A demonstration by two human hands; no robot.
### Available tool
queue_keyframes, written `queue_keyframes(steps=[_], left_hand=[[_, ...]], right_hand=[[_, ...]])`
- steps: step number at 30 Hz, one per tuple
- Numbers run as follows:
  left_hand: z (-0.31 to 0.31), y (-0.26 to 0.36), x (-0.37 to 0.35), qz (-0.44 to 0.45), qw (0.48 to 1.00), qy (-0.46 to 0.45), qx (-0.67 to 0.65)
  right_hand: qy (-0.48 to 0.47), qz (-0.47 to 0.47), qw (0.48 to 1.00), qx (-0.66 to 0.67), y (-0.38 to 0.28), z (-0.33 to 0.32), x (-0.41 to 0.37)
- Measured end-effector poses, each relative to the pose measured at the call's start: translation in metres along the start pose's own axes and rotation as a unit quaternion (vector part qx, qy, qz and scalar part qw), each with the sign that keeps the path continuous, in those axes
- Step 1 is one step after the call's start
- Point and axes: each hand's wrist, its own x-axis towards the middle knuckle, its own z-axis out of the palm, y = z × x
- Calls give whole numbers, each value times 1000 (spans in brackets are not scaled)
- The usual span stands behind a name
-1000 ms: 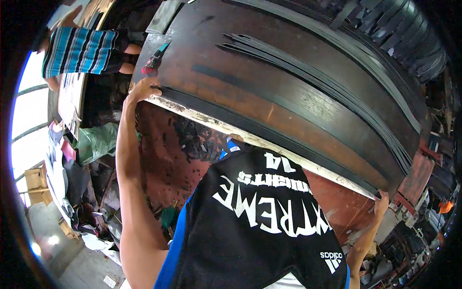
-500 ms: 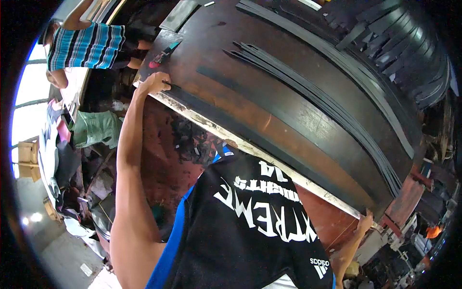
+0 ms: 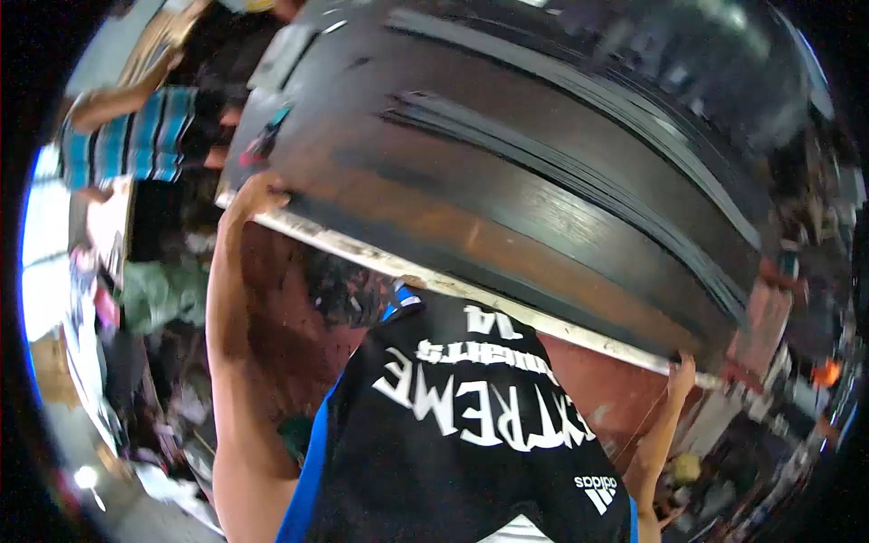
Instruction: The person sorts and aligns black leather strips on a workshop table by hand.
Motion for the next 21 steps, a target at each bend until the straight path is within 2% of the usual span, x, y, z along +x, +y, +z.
queue_keyframes(steps=[1,2,3,4,5,6,7,9,10,11,13,15,17,18,19,21], left_hand=[[-1,8,-7,51,998,24,-32],[-4,16,-7,42,999,-13,-7],[-11,57,-25,177,977,82,-87],[24,-25,1,69,987,64,-132],[17,-16,-2,51,995,48,-75],[23,-26,0,129,986,105,-9],[39,-46,4,117,971,201,46],[49,-85,14,118,971,196,69],[51,-91,14,165,961,208,82],[48,-87,14,207,948,220,98],[34,-48,0,156,975,143,61],[32,-48,-1,81,991,91,51],[41,-67,7,98,986,120,59],[47,-77,11,124,973,170,96],[43,-64,9,94,979,151,98],[40,-35,3,107,978,160,82]], right_hand=[[-13,-5,1000,24,-6,-1,1],[26,-8,997,71,-15,1,-2],[18,10,998,67,-13,7,-4],[-5,1,999,38,-40,-15,-3],[14,10,1000,21,-52,-18,-8],[18,9,1000,19,-65,-25,-6],[18,16,1000,-8,-62,-17,-5],[16,30,999,-25,-58,-8,-6],[18,39,999,-11,-63,-12,-8],[33,36,999,7,-67,-16,-9],[23,40,999,-7,-68,-15,-9],[16,59,998,-1,-68,-13,-8],[10,73,997,5,-68,-10,-6],[5,65,998,3,-67,-10,-5],[0,55,998,-1,-63,-8,-5],[-5,56,998,15,-55,-4,-4]])
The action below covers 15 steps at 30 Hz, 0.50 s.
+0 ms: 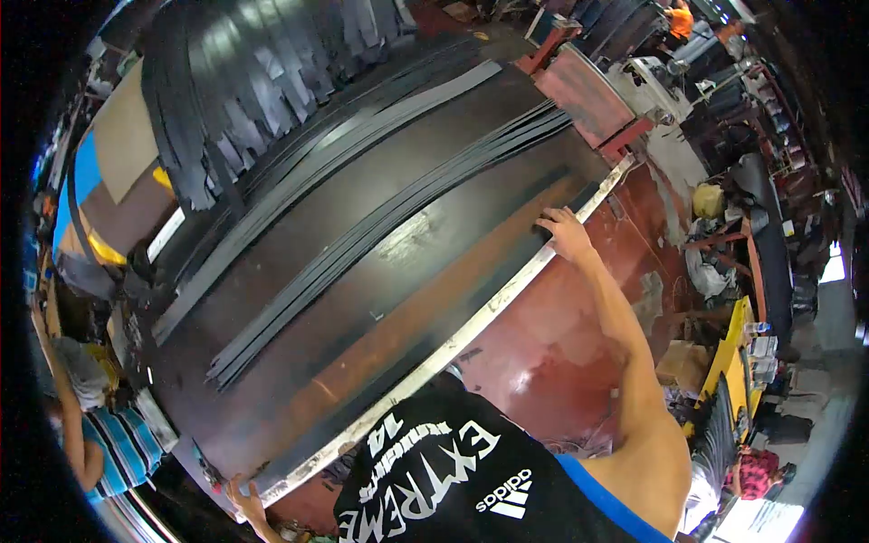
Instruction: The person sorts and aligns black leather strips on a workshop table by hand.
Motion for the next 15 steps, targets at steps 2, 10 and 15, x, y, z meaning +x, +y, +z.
queue_keyframes(steps=[2,10,15], left_hand=[[6,18,2,98,992,76,-13],[22,67,21,109,994,17,-19],[-11,156,26,40,997,-54,-41]], right_hand=[[-17,-17,998,-56,-1,-4,0],[-57,30,991,114,-20,-51,22],[71,67,973,211,-25,-39,63]])
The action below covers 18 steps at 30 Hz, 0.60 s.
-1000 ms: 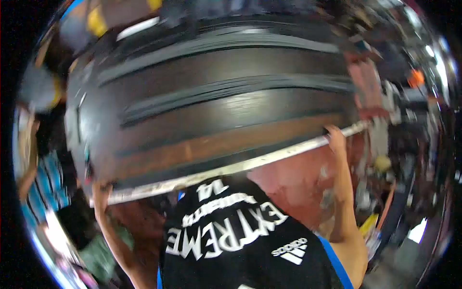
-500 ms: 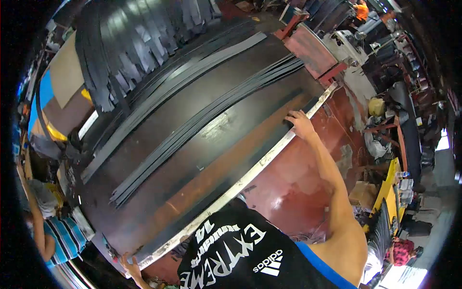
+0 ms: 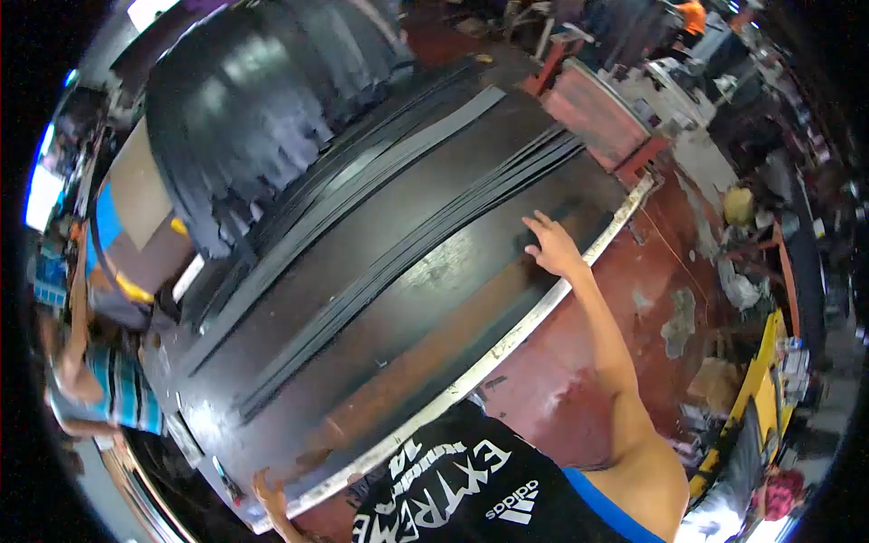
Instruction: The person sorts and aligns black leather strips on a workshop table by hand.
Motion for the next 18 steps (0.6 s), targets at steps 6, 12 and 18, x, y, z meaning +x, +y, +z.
queue_keyframes(steps=[6,12,18], left_hand=[[16,8,-5,-48,994,46,92],[4,44,2,-27,986,142,-81],[1,28,-3,17,968,206,-140]], right_hand=[[32,-96,994,32,-63,30,22],[13,-212,974,79,-181,115,5],[-37,-402,913,63,-361,199,-42]])
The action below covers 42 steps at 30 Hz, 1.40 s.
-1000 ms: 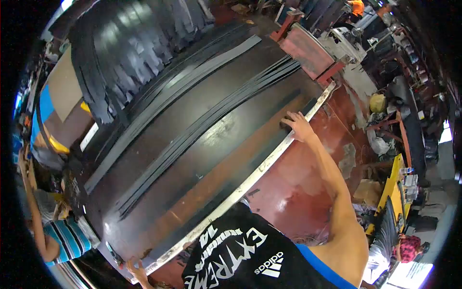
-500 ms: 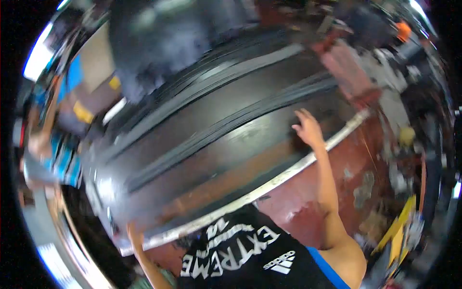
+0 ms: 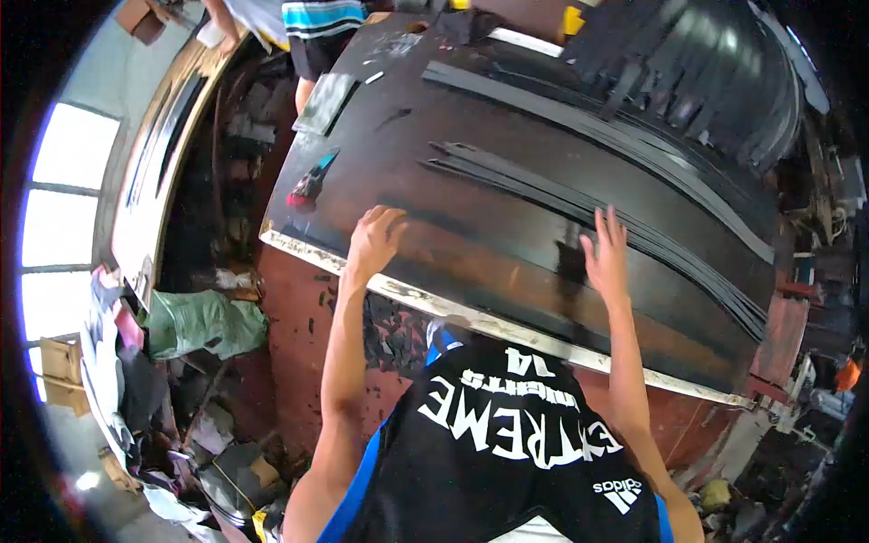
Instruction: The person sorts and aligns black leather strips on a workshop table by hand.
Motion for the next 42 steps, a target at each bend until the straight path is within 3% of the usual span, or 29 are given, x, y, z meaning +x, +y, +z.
queue_keyframes(steps=[2,10,15,19,32,35,37,39,42], left_hand=[[-8,-13,-8,28,999,33,-24],[-62,-86,-48,-62,990,119,-45],[-86,-119,-64,-73,984,158,-48],[-93,-131,-79,-110,982,141,-57],[-94,-125,-65,-94,987,109,-73],[-95,-116,-56,-51,994,61,-68],[-91,-105,-48,0,999,-24,-33],[-87,-85,-41,77,992,-95,-6],[-65,-77,-36,120,975,-178,63]], right_hand=[[-11,-27,1000,-11,-44,32,32],[-89,-84,991,-54,-123,124,111],[-99,-85,984,-122,-129,143,121],[-115,-63,979,-159,-125,148,124],[-63,-42,985,-154,-130,154,121],[-39,-65,992,-104,-134,135,111],[-21,-58,993,-99,-129,100,97],[-119,-70,990,-14,-115,58,70],[-223,63,973,-10,-105,-30,20]])
